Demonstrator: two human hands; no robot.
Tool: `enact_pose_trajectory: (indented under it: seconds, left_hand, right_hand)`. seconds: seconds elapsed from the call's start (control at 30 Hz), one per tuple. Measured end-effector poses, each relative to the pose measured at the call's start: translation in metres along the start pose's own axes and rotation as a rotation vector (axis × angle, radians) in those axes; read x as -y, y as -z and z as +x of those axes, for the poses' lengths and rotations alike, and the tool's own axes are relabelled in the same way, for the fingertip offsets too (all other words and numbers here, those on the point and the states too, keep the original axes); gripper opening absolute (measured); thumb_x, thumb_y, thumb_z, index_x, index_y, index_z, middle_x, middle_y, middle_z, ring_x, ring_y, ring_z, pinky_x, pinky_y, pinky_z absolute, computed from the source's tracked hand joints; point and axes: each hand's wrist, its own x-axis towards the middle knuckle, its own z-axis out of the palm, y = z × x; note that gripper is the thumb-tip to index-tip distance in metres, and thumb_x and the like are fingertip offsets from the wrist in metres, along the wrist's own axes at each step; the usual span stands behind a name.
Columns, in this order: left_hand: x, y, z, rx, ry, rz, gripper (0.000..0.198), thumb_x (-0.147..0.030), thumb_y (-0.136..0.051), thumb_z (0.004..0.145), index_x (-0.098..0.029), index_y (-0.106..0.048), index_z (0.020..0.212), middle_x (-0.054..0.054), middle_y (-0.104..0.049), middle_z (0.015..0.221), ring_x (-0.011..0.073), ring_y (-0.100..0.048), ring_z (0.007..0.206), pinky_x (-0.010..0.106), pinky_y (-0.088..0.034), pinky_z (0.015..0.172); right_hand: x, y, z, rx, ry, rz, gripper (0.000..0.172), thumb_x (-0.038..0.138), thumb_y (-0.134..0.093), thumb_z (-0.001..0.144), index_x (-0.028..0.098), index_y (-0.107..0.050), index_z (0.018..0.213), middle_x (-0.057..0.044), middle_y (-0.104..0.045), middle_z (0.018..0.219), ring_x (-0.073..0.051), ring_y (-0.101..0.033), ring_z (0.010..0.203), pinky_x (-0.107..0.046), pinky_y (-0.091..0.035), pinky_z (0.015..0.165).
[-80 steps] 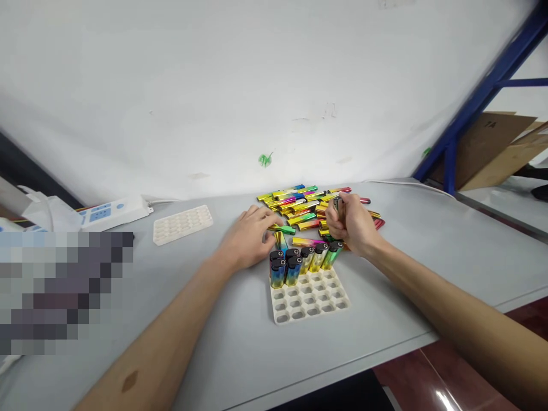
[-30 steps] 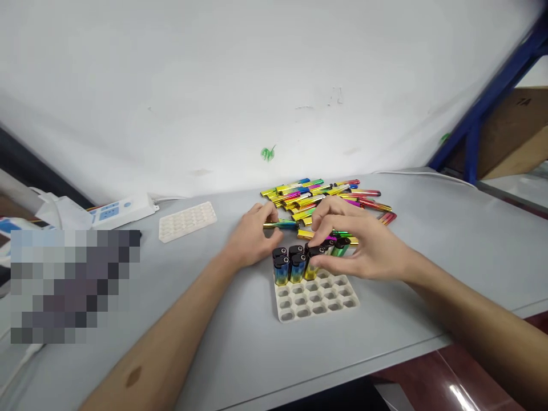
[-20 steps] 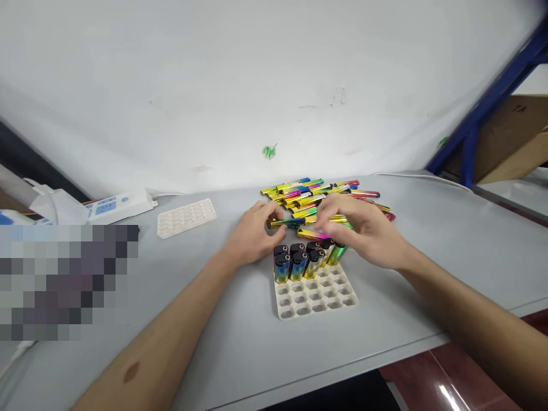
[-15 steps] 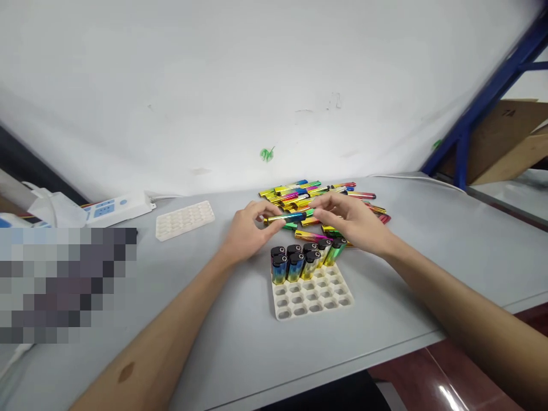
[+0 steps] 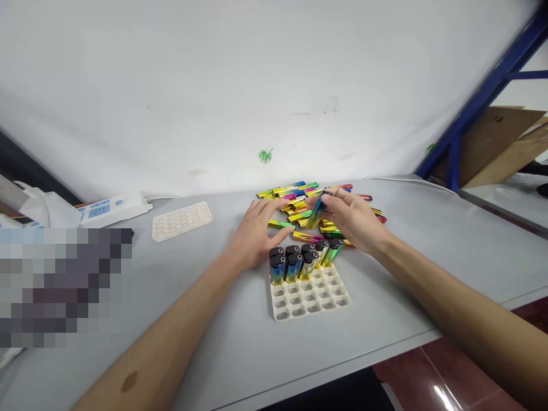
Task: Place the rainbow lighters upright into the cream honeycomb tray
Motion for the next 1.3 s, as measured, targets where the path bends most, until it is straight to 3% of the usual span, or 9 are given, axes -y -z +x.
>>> enact_pose_trajectory:
  seconds: [0.1,0.27,0.4,0.5,0.57,0.7,0.83,1.03,1.3]
  left_hand:
    - [0.004,-0.002,-0.001,0.097,-0.134,0.157,0.039,-0.041,-0.059,0.096,-0.035,-0.059,0.135,0.004,-0.056,0.136,0.0274,-0.043,0.126,0.049,-0.041,0.109]
    - [0.006,-0.001,-0.001,0.26,-0.191,0.245,0.027,-0.048,-0.054,0.098,-0.045,-0.071,0.118,-0.001,-0.049,0.145,0.0303,-0.037,0.13,0.055,-0.037,0.11]
    - [0.002,0.002,0.0,0.266,-0.188,0.23,0.017,-0.043,-0.061,0.094,-0.033,-0.074,0.1,0.002,-0.054,0.138,0.03,-0.038,0.128,0.053,-0.038,0.107]
    - [-0.003,0.006,0.002,0.273,-0.187,0.216,0.014,-0.033,-0.066,0.09,-0.023,-0.066,0.081,0.003,-0.06,0.129,0.0291,-0.041,0.123,0.05,-0.04,0.103]
    - [-0.006,0.008,0.003,0.298,-0.161,0.209,0.016,-0.027,-0.067,0.088,-0.021,-0.06,0.076,0.005,-0.062,0.122,0.0282,-0.044,0.118,0.048,-0.042,0.1]
    - [-0.009,0.01,0.004,0.314,-0.123,0.217,0.014,-0.031,-0.069,0.088,-0.021,-0.059,0.085,0.007,-0.064,0.108,0.0271,-0.047,0.108,0.046,-0.043,0.095]
    - [-0.007,0.009,0.005,0.315,-0.135,0.245,0.017,-0.038,-0.066,0.09,-0.021,-0.066,0.092,0.008,-0.064,0.11,0.0277,-0.047,0.108,0.045,-0.042,0.094]
    - [-0.004,0.008,0.004,0.361,-0.139,0.278,0.016,-0.038,-0.065,0.091,-0.024,-0.073,0.091,0.007,-0.064,0.111,0.0286,-0.047,0.109,0.045,-0.042,0.093]
    - [0.004,0.004,0.004,0.322,-0.212,0.29,0.016,-0.039,-0.065,0.09,-0.028,-0.074,0.096,0.006,-0.064,0.109,0.0283,-0.049,0.107,0.045,-0.043,0.089]
  right_hand:
    - [0.005,-0.001,0.001,-0.06,-0.066,0.173,0.033,0.051,-0.074,0.085,0.026,-0.053,0.092,0.003,-0.064,0.075,-0.014,-0.06,0.062,-0.027,-0.049,0.055]
    - [0.01,0.001,0.003,-0.082,-0.12,0.192,0.028,0.051,-0.064,0.091,0.024,-0.058,0.096,0.007,-0.045,0.062,-0.006,-0.032,0.043,-0.019,-0.021,0.038]
    - [0.006,0.003,0.005,-0.136,-0.128,0.184,0.028,0.047,-0.057,0.094,0.02,-0.06,0.091,0.002,-0.051,0.071,-0.008,-0.043,0.052,-0.02,-0.029,0.04]
    - [0.005,0.002,0.004,-0.115,-0.086,0.135,0.027,0.048,-0.065,0.091,0.024,-0.054,0.093,0.002,-0.056,0.074,-0.011,-0.049,0.058,-0.021,-0.037,0.043]
    - [0.006,0.002,0.002,-0.072,-0.079,0.126,0.033,0.049,-0.072,0.087,0.028,-0.047,0.094,0.006,-0.052,0.069,-0.01,-0.046,0.054,-0.02,-0.033,0.041]
    - [0.005,0.002,0.001,-0.02,-0.162,0.155,0.039,0.06,-0.07,0.084,0.027,-0.051,0.093,0.008,-0.039,0.062,-0.007,-0.028,0.046,-0.019,-0.016,0.038]
    - [0.002,0.004,0.003,0.06,-0.212,0.163,0.056,0.075,-0.051,0.087,0.02,-0.056,0.076,0.005,-0.038,0.059,-0.007,-0.027,0.045,-0.022,-0.013,0.039]
    - [0.001,0.005,0.004,0.057,-0.242,0.172,0.055,0.058,-0.043,0.093,0.02,-0.044,0.054,0.004,-0.032,0.05,-0.007,-0.023,0.04,-0.024,-0.013,0.04]
    - [0.001,0.0,0.002,0.032,-0.251,0.184,0.048,0.054,-0.046,0.091,0.021,-0.044,0.055,0.004,-0.032,0.049,-0.007,-0.022,0.039,-0.024,-0.011,0.04]
